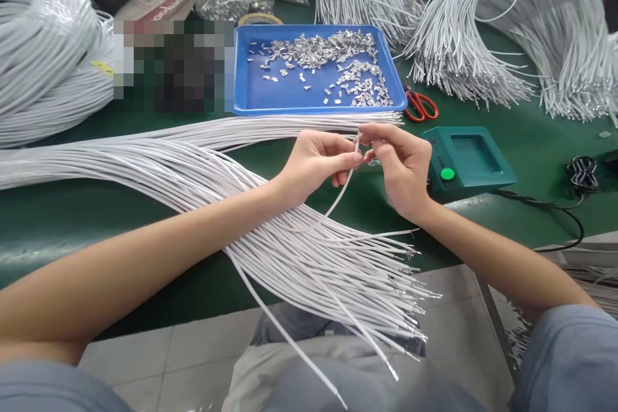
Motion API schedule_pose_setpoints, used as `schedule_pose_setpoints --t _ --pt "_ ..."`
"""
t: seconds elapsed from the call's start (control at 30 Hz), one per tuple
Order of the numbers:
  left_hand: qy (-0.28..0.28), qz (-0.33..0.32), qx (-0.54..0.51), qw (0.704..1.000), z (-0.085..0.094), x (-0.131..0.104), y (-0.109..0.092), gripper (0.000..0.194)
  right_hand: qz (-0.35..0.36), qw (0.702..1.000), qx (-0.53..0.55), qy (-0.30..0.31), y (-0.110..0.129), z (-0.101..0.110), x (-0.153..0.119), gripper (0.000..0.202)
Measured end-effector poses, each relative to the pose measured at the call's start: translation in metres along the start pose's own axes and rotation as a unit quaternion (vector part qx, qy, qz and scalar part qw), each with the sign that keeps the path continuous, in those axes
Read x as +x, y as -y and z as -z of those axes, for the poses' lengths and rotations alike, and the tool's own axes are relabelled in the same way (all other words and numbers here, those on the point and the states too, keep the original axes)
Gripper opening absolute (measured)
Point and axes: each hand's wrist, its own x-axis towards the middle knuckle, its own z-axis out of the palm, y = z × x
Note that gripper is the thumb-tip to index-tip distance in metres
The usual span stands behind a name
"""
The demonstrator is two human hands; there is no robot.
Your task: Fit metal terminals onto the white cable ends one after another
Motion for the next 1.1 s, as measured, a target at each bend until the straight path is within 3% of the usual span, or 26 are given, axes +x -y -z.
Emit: schedule_pose_setpoints --t 0.17,0.43,0.6,1.1 --pt "-0.009 0.0 0.001 1.0 -0.0002 0.0003 0.0001 0.017 -0.008 1.0 -0.022 -0.012 0.0016 -0.0006 -0.0001 0.017" --pt "-0.015 -0.003 0.01 1.0 -0.0007 0.0003 0.0007 0.025 -0.047 0.998 0.036 0.005 0.001 -0.0009 0.0027 0.007" --pt "-0.013 -0.006 0.014 1.0 -0.0021 0.0 0.0001 0.029 -0.061 0.997 0.052 0.003 -0.0023 -0.0001 0.0038 0.02" --pt "-0.023 -0.011 0.034 0.999 -0.003 -0.0011 -0.001 0.026 -0.06 0.997 0.047 -0.002 0.0048 -0.0017 0.0057 0.019"
